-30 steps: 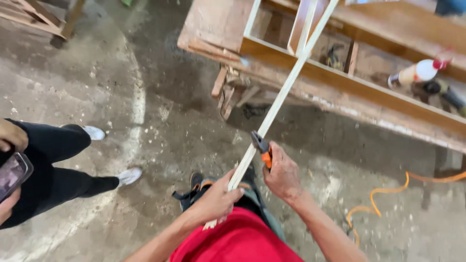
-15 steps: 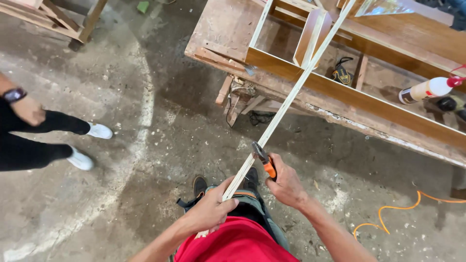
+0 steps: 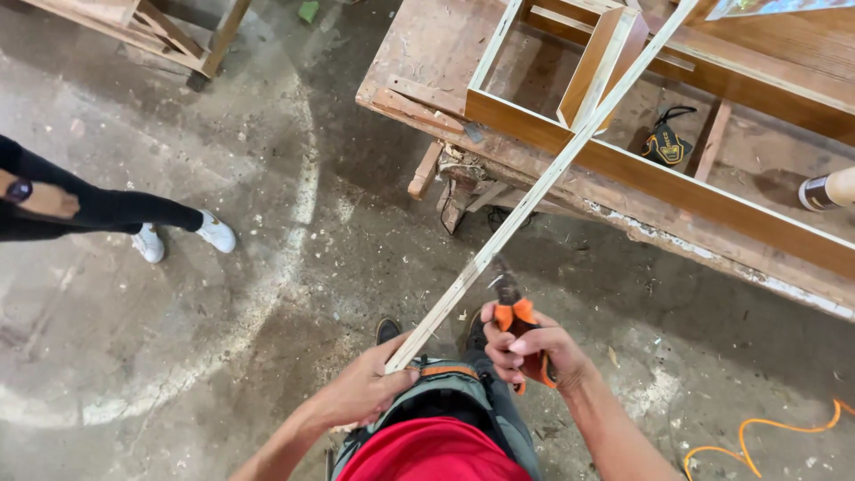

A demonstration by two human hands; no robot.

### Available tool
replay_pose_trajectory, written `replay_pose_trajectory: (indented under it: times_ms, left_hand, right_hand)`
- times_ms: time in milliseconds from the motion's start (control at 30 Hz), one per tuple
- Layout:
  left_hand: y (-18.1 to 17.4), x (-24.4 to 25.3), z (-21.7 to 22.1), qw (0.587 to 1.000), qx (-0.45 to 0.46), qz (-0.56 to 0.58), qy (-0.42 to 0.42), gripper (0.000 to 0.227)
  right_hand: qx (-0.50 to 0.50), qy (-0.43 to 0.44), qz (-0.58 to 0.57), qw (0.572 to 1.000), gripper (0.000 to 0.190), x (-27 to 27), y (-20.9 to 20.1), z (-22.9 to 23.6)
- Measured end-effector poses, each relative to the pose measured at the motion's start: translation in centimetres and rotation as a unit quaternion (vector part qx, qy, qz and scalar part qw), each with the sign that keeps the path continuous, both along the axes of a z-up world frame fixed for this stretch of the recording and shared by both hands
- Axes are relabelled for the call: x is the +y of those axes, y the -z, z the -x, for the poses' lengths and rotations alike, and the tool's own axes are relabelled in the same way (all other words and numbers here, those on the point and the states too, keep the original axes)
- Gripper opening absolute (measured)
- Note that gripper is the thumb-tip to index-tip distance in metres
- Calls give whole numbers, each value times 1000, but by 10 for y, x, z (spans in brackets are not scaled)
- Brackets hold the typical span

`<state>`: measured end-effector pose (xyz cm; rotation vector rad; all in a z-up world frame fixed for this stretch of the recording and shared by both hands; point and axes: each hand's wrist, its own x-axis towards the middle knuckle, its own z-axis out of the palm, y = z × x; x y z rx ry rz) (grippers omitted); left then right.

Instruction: The recorder is using pliers to strip or trim a thin wooden strip and then using a brad nailer to attach it to a wooden frame.

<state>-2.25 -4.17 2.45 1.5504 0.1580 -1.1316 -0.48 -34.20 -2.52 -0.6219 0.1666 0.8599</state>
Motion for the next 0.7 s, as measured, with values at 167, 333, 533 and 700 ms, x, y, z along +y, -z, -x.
replay_pose_trajectory:
  times_ms: [167, 333, 533, 700]
  left_hand:
    - [-2, -3, 2, 999, 38, -1, -17, 70]
    - [21, 13, 3, 992, 73, 97, -39, 72]
    - [44, 25, -7, 983, 79, 159, -46, 66]
    - [56, 25, -12, 976, 96, 189, -53, 71]
  right_hand:
    - [-25, 45, 9, 999, 58, -41, 13, 24]
    - [86, 88, 178, 976, 55, -57, 93, 83]
    - [187, 239, 216, 928, 53, 5, 96, 142]
    - [56, 262, 339, 902, 56, 83, 70, 140]
